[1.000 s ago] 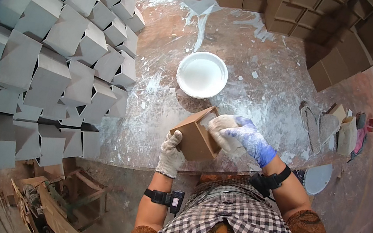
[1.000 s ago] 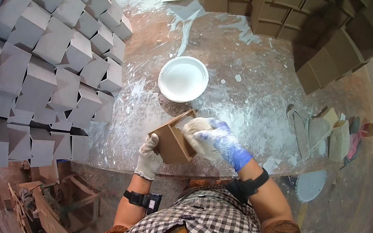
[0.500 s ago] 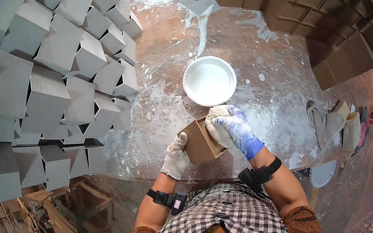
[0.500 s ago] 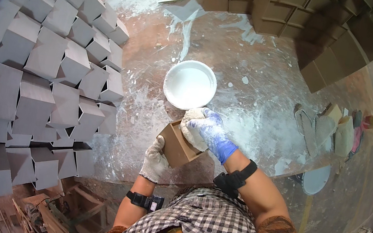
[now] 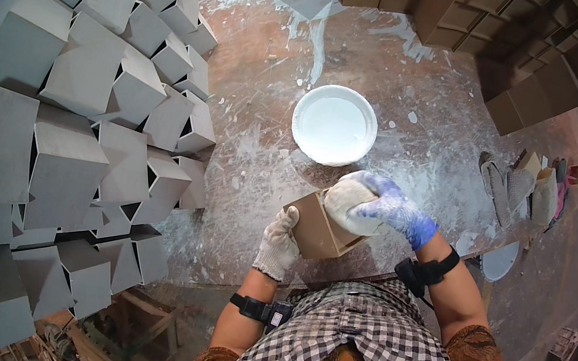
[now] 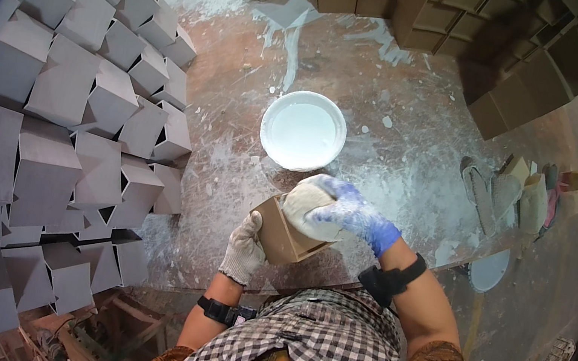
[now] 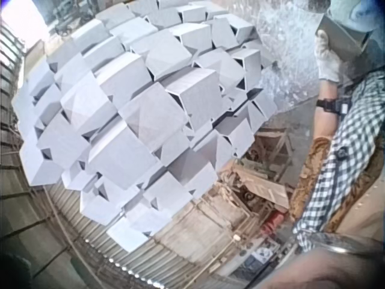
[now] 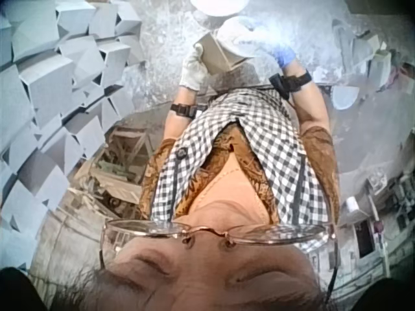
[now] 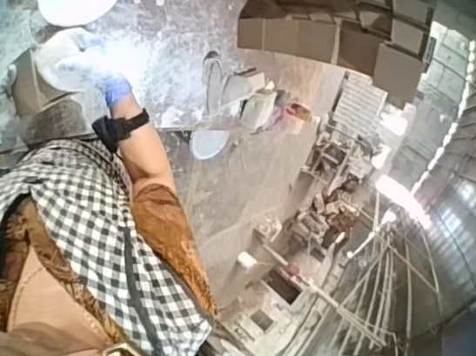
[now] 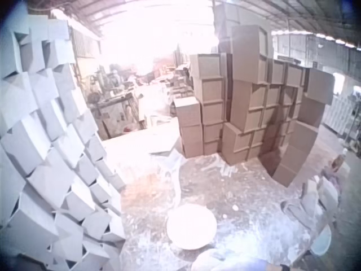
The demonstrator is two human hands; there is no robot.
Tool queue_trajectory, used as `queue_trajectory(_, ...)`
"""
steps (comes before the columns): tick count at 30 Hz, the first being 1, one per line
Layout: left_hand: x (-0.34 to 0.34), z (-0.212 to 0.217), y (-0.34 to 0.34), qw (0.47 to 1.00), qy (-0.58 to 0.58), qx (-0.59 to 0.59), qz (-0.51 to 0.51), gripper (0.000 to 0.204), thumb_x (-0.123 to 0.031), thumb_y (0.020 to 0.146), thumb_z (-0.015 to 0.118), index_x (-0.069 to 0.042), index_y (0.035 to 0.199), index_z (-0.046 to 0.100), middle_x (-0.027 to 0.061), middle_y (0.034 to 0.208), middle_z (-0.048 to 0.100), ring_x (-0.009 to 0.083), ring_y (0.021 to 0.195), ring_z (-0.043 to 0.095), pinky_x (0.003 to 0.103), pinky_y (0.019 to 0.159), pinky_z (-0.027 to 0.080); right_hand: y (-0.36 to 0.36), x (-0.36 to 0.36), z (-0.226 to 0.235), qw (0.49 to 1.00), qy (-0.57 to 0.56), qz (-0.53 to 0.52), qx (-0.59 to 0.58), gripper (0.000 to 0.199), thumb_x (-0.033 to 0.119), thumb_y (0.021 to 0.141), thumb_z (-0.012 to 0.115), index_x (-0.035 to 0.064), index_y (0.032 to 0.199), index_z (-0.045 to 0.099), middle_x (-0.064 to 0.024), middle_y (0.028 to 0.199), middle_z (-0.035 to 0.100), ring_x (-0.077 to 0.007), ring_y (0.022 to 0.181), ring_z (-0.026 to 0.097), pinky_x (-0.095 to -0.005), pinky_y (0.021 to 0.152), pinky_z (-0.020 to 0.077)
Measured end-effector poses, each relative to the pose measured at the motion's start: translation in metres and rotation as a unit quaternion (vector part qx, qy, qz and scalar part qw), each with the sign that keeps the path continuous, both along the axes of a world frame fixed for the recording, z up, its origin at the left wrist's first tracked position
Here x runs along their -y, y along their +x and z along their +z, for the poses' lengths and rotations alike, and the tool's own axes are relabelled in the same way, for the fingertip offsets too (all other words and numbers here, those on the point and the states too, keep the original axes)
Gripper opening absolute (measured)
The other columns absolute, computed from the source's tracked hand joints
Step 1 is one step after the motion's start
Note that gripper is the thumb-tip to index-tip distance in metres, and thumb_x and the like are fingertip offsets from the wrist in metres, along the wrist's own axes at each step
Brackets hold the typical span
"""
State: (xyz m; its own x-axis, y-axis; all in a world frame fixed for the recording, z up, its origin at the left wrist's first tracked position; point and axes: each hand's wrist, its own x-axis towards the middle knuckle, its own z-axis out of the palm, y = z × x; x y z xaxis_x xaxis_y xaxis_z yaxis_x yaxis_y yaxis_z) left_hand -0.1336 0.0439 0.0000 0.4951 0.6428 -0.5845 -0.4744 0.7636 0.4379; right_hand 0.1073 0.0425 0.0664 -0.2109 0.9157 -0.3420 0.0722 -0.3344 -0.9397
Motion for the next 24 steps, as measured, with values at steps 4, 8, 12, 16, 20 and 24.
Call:
queue_trajectory(4, -0.003, 0.003, 0.002, 1.000, 0.001, 0.009, -0.011, 0.048, -0.037, 0.084, 0.062, -0.003, 0.116, 0.051, 0.0101, 0.111, 0.058, 0.0235, 0.103, 0.057, 0.039, 0.084, 0.052, -0.004, 0.016, -0.016, 0.979, -0.069, -0.188, -0.027, 0.044, 0.004, 0.069, 0.063, 0.0013, 0.112, 0.053, -0.0100, 0.102, 0.060, -0.0189, 0.098, 0.057, -0.0305, 0.087, 0.0452)
queue_trajectory(8, -0.003, 0.001, 0.002, 1.000, -0.003, -0.013, 0.004, 0.045, -0.036, 0.085, 0.061, -0.003, 0.114, 0.052, 0.0093, 0.107, 0.059, 0.0219, 0.099, 0.058, 0.039, 0.082, 0.053, -0.031, 0.008, -0.002, 0.973, -0.069, -0.194, 0.106, 0.045, 0.005, 0.068, 0.066, 0.0057, 0.112, 0.054, -0.0084, 0.102, 0.060, -0.0190, 0.097, 0.057, -0.0306, 0.087, 0.0457)
queue_trajectory(12, -0.003, -0.010, -0.001, 0.999, 0.014, -0.041, 0.023, 0.041, -0.033, 0.085, 0.061, -0.003, 0.112, 0.054, 0.0088, 0.105, 0.060, 0.0207, 0.096, 0.059, 0.039, 0.082, 0.053, -0.030, 0.005, -0.004, 0.992, -0.003, -0.106, 0.071, 0.047, 0.007, 0.066, 0.067, 0.0080, 0.112, 0.055, -0.0073, 0.102, 0.061, -0.0192, 0.097, 0.058, -0.0328, 0.087, 0.0461)
queue_trajectory(16, -0.008, -0.008, -0.003, 0.999, 0.007, -0.049, 0.006, 0.033, -0.028, 0.086, 0.061, -0.003, 0.107, 0.057, 0.0084, 0.101, 0.061, 0.0201, 0.093, 0.061, 0.036, 0.081, 0.053, -0.017, -0.005, 0.001, 0.994, 0.080, 0.059, 0.052, 0.045, 0.009, 0.068, 0.066, 0.0108, 0.112, 0.055, -0.0107, 0.101, 0.062, -0.0226, 0.097, 0.059, -0.0335, 0.087, 0.0466)
queue_trajectory(20, -0.009, -0.013, -0.006, 0.997, -0.041, -0.034, 0.047, 0.026, -0.025, 0.086, 0.061, -0.003, 0.100, 0.060, 0.0081, 0.096, 0.064, 0.0196, 0.087, 0.062, 0.034, 0.079, 0.053, -0.013, -0.015, 0.015, 0.944, 0.169, 0.223, 0.175, 0.049, 0.004, 0.063, 0.066, 0.0124, 0.111, 0.058, -0.0094, 0.106, 0.061, -0.0244, 0.100, 0.058, -0.0336, 0.090, 0.0450)
queue_trajectory(24, -0.009, -0.012, -0.006, 0.997, -0.021, -0.066, 0.039, 0.032, -0.029, 0.087, 0.059, 0.000, 0.102, 0.060, 0.0113, 0.099, 0.064, 0.0214, 0.088, 0.063, 0.036, 0.077, 0.054, -0.019, -0.008, 0.025, 0.904, 0.198, 0.352, 0.143, 0.035, 0.012, 0.067, 0.067, 0.0123, 0.102, 0.063, -0.0109, 0.095, 0.064, -0.0279, 0.089, 0.061, -0.0365, 0.078, 0.0491)
